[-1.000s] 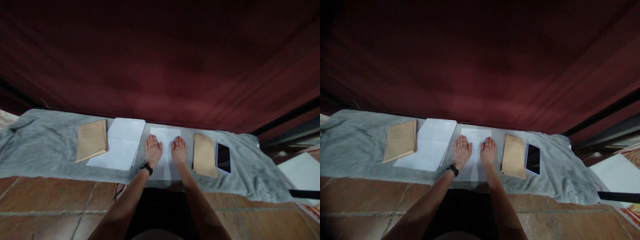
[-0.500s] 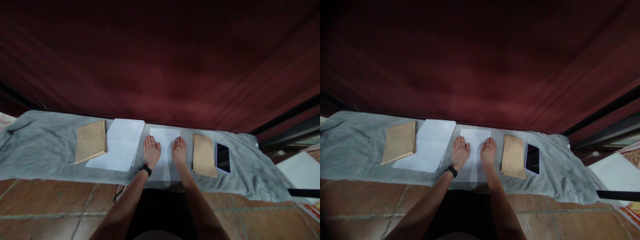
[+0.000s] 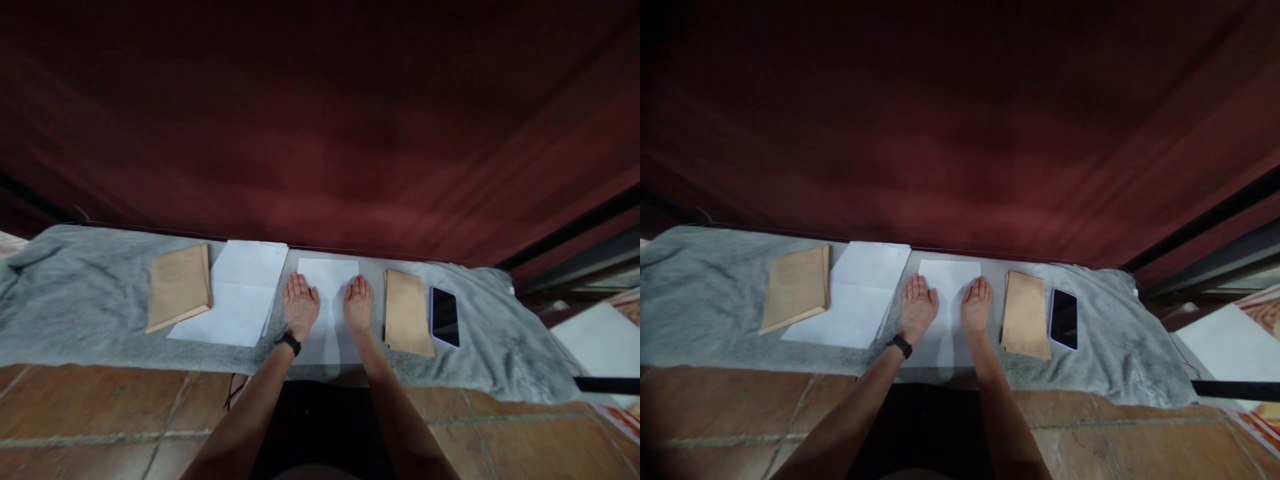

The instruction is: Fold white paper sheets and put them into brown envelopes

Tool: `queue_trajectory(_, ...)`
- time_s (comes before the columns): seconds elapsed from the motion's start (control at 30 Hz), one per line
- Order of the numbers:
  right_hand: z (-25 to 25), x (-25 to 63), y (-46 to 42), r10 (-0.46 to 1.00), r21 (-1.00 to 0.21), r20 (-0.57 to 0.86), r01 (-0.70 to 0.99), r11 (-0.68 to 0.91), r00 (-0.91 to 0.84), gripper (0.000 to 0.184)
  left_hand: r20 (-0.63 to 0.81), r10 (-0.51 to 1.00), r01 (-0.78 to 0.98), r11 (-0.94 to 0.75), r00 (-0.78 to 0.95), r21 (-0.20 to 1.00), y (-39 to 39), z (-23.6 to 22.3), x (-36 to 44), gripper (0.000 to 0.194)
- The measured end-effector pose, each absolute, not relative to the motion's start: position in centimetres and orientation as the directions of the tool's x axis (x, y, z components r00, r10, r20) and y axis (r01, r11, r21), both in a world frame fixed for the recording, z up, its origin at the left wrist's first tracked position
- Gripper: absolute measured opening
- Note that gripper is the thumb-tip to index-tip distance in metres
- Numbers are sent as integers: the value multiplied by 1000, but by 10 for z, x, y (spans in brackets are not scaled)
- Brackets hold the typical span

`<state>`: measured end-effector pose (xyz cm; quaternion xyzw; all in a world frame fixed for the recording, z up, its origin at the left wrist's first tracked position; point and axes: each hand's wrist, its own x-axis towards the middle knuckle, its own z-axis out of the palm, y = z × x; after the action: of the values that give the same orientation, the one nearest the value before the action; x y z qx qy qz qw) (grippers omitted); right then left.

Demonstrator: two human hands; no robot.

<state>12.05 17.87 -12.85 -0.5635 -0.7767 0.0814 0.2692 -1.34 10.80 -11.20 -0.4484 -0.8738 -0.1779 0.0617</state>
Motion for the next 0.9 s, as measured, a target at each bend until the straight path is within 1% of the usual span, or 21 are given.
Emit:
queue_trajectory(0.13,-127,120,179,925,-427,310,837,342,-220,51,294,757,810,519,-584,272,106,-114,-16,58)
queue_trajectory(0.23,-128,119,179,922,-397,301,848,352,-242,51,291,777,828,501,-558,251,107,-113,-18,59)
queue_trajectory(0.43,-128,120,180,896,-340,289,838,427,-339,52,249,878,910,367,-408,194,114,-109,-20,58)
queue_trajectory(0.53,-124,117,184,875,-330,280,816,475,-396,52,228,919,939,281,-323,196,122,-108,-18,58)
queue_trajectory(0.67,-118,109,193,810,-297,258,755,585,-526,50,168,962,962,181,-217,207,134,-107,-16,56)
queue_trajectory(0.77,-114,103,201,771,-270,233,723,636,-592,49,135,977,969,138,-168,206,141,-105,-19,56)
queue_trajectory(0.9,-112,97,210,754,-253,209,711,656,-622,49,100,986,974,112,-134,194,150,-102,-28,55)
